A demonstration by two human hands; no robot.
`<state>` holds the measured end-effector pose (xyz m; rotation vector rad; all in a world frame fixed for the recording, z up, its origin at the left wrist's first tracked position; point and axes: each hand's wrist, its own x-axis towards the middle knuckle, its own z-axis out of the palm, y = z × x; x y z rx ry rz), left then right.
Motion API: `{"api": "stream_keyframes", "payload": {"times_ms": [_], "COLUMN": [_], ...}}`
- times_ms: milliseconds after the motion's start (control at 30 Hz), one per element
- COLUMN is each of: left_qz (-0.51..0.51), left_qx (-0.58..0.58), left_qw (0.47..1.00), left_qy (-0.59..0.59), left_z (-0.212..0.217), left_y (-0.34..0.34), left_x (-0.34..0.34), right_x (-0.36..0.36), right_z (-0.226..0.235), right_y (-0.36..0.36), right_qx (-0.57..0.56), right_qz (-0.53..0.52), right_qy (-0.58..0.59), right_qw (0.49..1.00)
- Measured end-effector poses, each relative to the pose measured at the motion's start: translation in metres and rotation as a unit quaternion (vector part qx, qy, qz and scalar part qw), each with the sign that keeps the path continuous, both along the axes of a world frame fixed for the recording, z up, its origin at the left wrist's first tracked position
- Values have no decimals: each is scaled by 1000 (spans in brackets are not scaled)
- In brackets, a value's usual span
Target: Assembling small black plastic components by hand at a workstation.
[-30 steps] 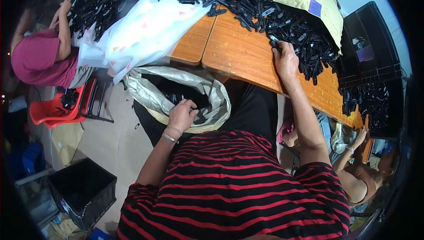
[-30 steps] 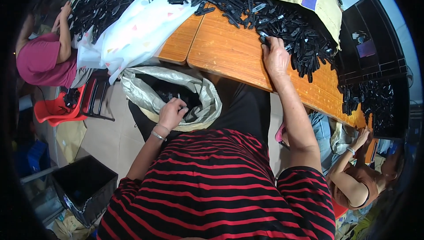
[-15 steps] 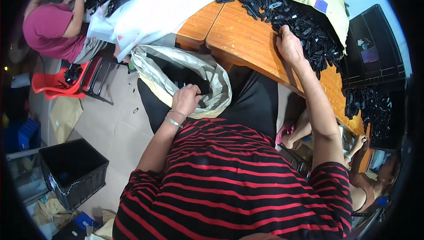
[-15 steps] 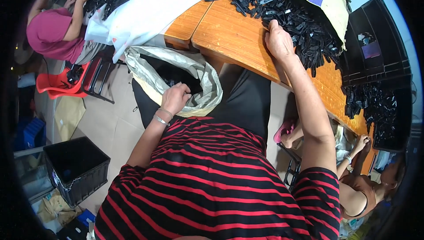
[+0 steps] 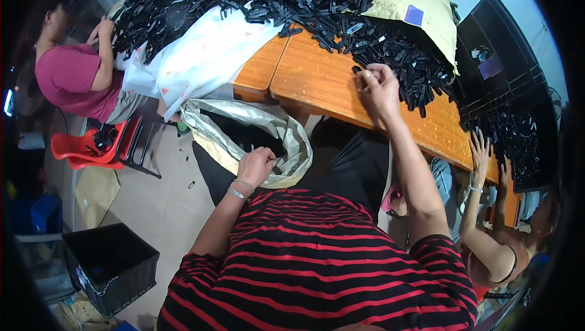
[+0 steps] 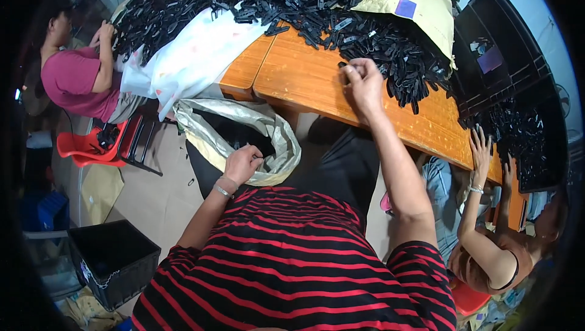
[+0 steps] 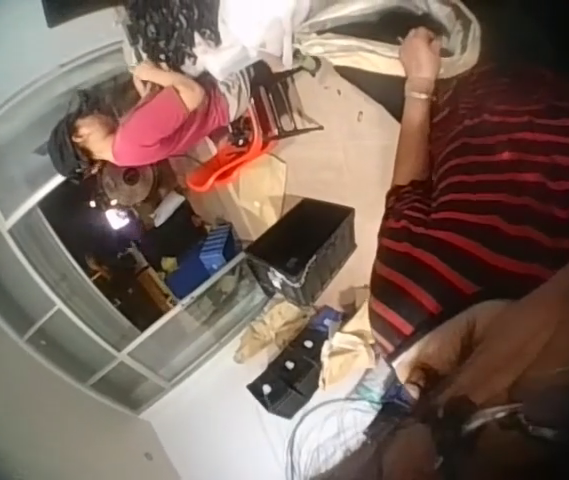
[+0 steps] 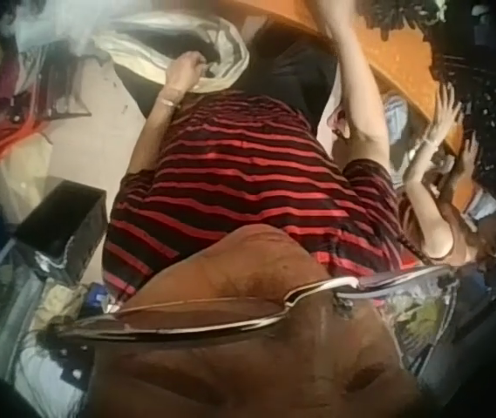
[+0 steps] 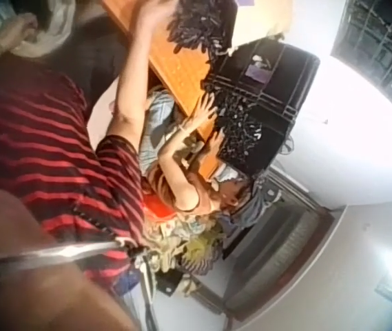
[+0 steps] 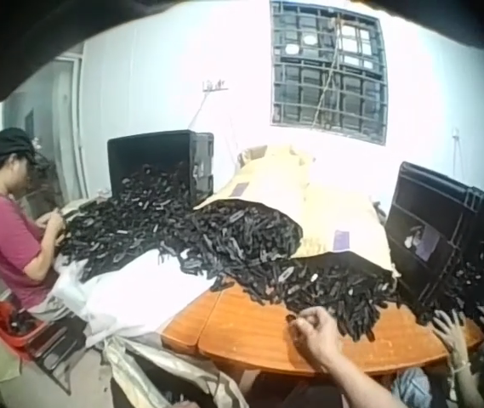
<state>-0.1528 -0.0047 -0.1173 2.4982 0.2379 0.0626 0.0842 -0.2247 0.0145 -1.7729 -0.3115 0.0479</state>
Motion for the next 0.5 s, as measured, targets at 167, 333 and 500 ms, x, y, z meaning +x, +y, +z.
{"api": "stream_keyframes", "payload": {"times_ms": [167, 333, 500], "left_qz": [-31, -71, -85], "left_qx": [-146, 22, 84], "left_qw": [971, 939, 935], "left_qy": [-188, -337, -334], "left_z": [65, 118, 109], "left_y": [-3, -2, 4], "left_x": [41, 154, 248], "right_x": [2, 18, 8], "right_z": [-29, -61, -35], "right_y": [26, 30, 24], "right_qx": [90, 26, -161], "right_qz": [74, 61, 57], "right_qy": [28, -82, -209], "right_qw": [993, 994, 963]}}
